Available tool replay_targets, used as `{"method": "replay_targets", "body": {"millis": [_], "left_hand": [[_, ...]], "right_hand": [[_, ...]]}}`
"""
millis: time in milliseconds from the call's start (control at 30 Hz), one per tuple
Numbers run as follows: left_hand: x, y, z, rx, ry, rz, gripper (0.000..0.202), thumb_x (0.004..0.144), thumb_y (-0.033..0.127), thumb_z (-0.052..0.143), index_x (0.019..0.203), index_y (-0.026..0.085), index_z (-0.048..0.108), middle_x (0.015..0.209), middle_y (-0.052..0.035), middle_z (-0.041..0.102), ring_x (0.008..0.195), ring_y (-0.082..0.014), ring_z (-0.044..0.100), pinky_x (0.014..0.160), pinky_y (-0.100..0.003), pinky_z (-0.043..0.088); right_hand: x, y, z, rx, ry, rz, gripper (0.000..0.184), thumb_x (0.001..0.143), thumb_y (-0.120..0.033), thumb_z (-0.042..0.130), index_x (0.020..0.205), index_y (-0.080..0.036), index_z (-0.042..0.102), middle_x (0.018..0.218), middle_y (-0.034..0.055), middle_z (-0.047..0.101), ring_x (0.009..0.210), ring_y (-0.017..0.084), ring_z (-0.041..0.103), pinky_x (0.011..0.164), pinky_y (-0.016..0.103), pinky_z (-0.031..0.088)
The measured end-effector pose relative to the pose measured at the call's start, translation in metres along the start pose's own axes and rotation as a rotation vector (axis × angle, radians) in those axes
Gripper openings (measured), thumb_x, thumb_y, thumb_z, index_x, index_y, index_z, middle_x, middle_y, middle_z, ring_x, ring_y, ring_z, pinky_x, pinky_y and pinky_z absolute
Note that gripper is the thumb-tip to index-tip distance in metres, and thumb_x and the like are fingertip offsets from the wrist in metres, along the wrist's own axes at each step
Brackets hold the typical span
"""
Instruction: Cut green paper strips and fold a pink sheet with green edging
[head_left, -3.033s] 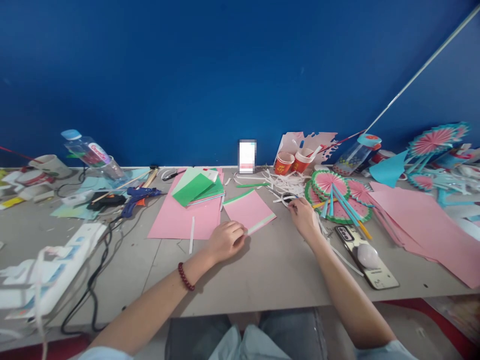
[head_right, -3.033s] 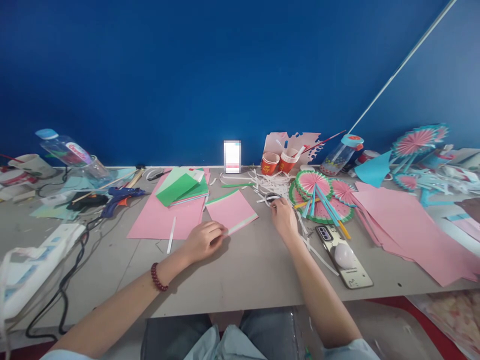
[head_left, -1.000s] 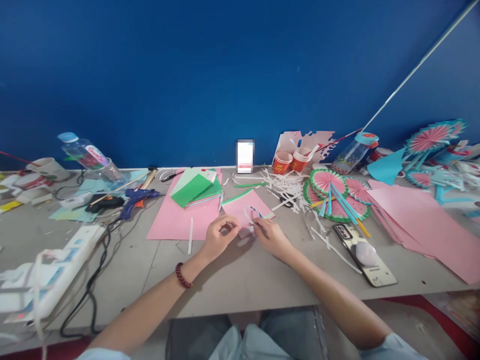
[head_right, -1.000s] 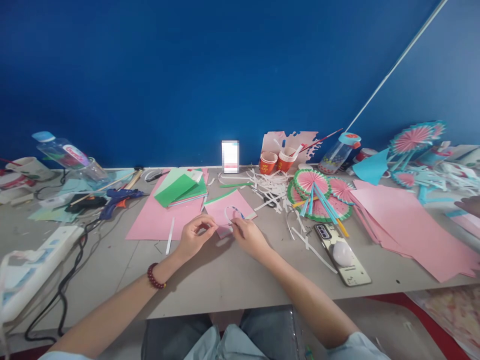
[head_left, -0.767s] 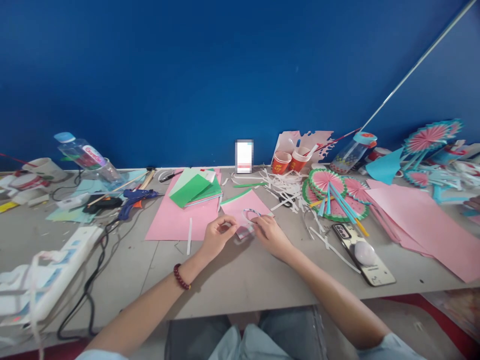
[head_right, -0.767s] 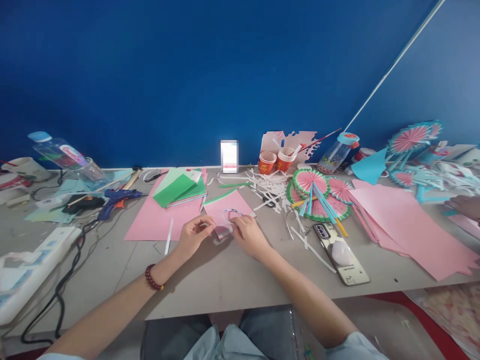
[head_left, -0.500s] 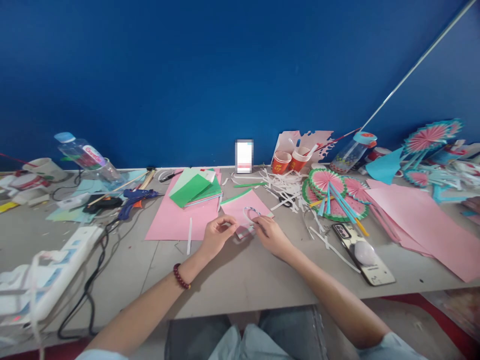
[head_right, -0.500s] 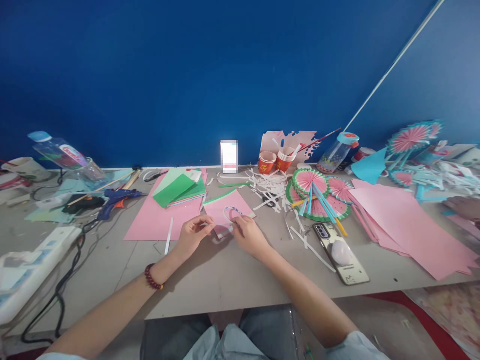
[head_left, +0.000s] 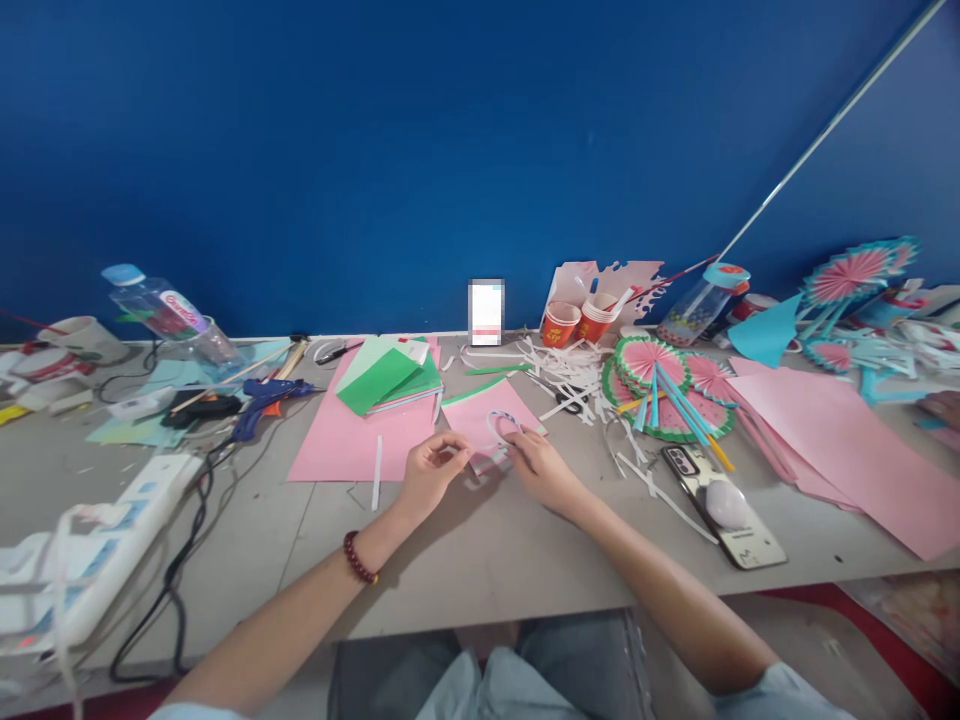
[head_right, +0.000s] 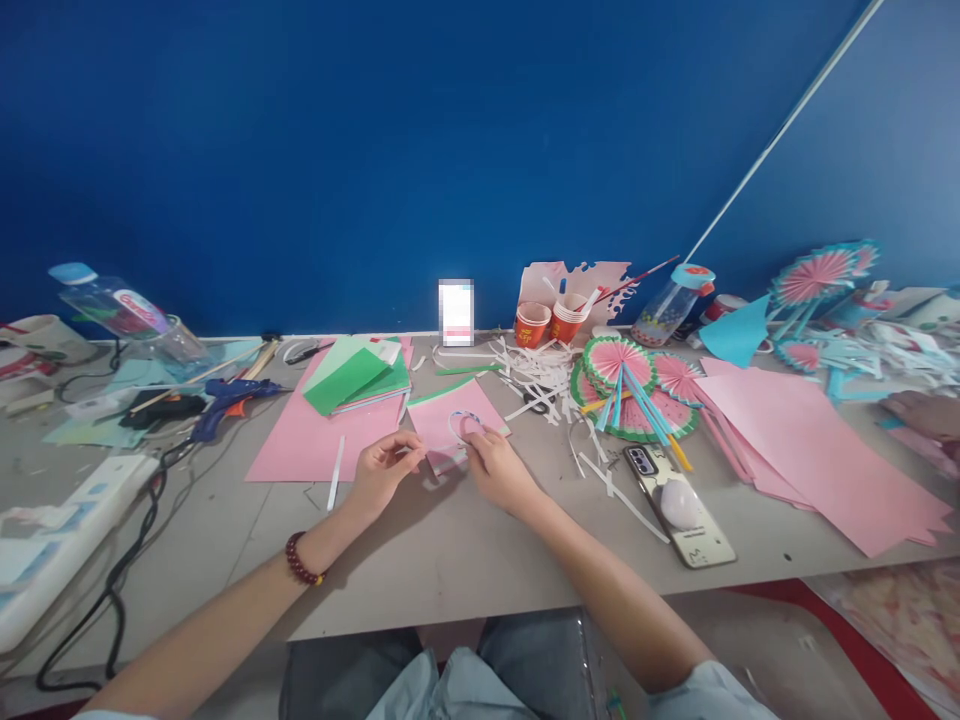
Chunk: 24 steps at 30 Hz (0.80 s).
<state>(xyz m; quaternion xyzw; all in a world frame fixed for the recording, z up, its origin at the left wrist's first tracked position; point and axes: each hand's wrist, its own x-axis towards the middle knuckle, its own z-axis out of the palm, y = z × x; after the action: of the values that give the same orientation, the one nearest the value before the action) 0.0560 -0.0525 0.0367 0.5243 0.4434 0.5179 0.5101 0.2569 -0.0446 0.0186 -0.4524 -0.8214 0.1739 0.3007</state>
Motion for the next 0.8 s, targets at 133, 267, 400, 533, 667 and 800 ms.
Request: {"method": "replay_targets", "body": {"millis": [133, 267, 400, 533, 667, 800], "left_hand": [[0.000, 0.000, 0.000, 0.013, 0.008, 0.002, 0.016, 0.069, 0.031, 0.069, 0.070, 0.016, 0.063, 0.073, -0.0014, 0.060, 0.060, -0.0097, 0.051, 0.051, -0.019, 0.043], [-0.001, 0.004, 0.000, 0.055, -0.021, 0.037, 0.018, 0.070, 0.033, 0.069, 0.068, 0.016, 0.062, 0.074, -0.0023, 0.061, 0.062, -0.0109, 0.052, 0.053, -0.021, 0.043], [-0.004, 0.008, 0.001, 0.101, -0.125, 0.089, 0.016, 0.076, 0.031, 0.066, 0.071, 0.017, 0.061, 0.076, -0.0026, 0.059, 0.067, -0.0126, 0.053, 0.058, -0.022, 0.042], [-0.010, 0.007, 0.005, 0.186, -0.240, 0.196, 0.015, 0.082, 0.029, 0.060, 0.073, 0.017, 0.060, 0.076, -0.0024, 0.058, 0.072, -0.0140, 0.054, 0.066, -0.024, 0.043], [-0.016, 0.005, 0.008, 0.311, -0.243, 0.377, 0.012, 0.087, 0.023, 0.054, 0.077, 0.019, 0.060, 0.076, -0.0031, 0.058, 0.075, -0.0153, 0.054, 0.069, -0.026, 0.042], [-0.017, 0.003, 0.009, 0.402, -0.253, 0.475, 0.013, 0.089, 0.020, 0.050, 0.079, 0.019, 0.059, 0.075, -0.0042, 0.058, 0.075, -0.0163, 0.051, 0.071, -0.028, 0.041]], "right_hand": [[0.001, -0.004, -0.004, 0.039, 0.019, 0.019, 0.017, 0.087, -0.013, 0.039, 0.086, -0.019, 0.056, 0.081, 0.0076, 0.061, 0.084, 0.021, 0.056, 0.075, 0.032, 0.044], [0.002, -0.007, -0.006, 0.090, 0.032, 0.043, 0.017, 0.085, -0.013, 0.041, 0.077, -0.019, 0.055, 0.072, 0.0045, 0.060, 0.074, 0.019, 0.057, 0.072, 0.030, 0.043], [0.003, -0.007, -0.009, 0.127, 0.090, 0.060, 0.018, 0.084, -0.014, 0.042, 0.078, -0.019, 0.058, 0.075, 0.0056, 0.065, 0.074, 0.019, 0.059, 0.073, 0.030, 0.044], [0.002, -0.007, -0.012, 0.190, 0.206, 0.093, 0.020, 0.085, -0.019, 0.043, 0.084, -0.019, 0.063, 0.082, 0.0070, 0.069, 0.081, 0.020, 0.063, 0.073, 0.030, 0.046], [0.001, -0.009, -0.011, 0.249, 0.260, 0.155, 0.021, 0.085, -0.024, 0.044, 0.085, -0.018, 0.065, 0.085, 0.0079, 0.070, 0.083, 0.020, 0.064, 0.066, 0.027, 0.047], [0.001, -0.012, -0.009, 0.307, 0.258, 0.216, 0.022, 0.085, -0.024, 0.045, 0.087, -0.017, 0.066, 0.081, 0.0072, 0.069, 0.078, 0.019, 0.064, 0.062, 0.026, 0.047]]}}
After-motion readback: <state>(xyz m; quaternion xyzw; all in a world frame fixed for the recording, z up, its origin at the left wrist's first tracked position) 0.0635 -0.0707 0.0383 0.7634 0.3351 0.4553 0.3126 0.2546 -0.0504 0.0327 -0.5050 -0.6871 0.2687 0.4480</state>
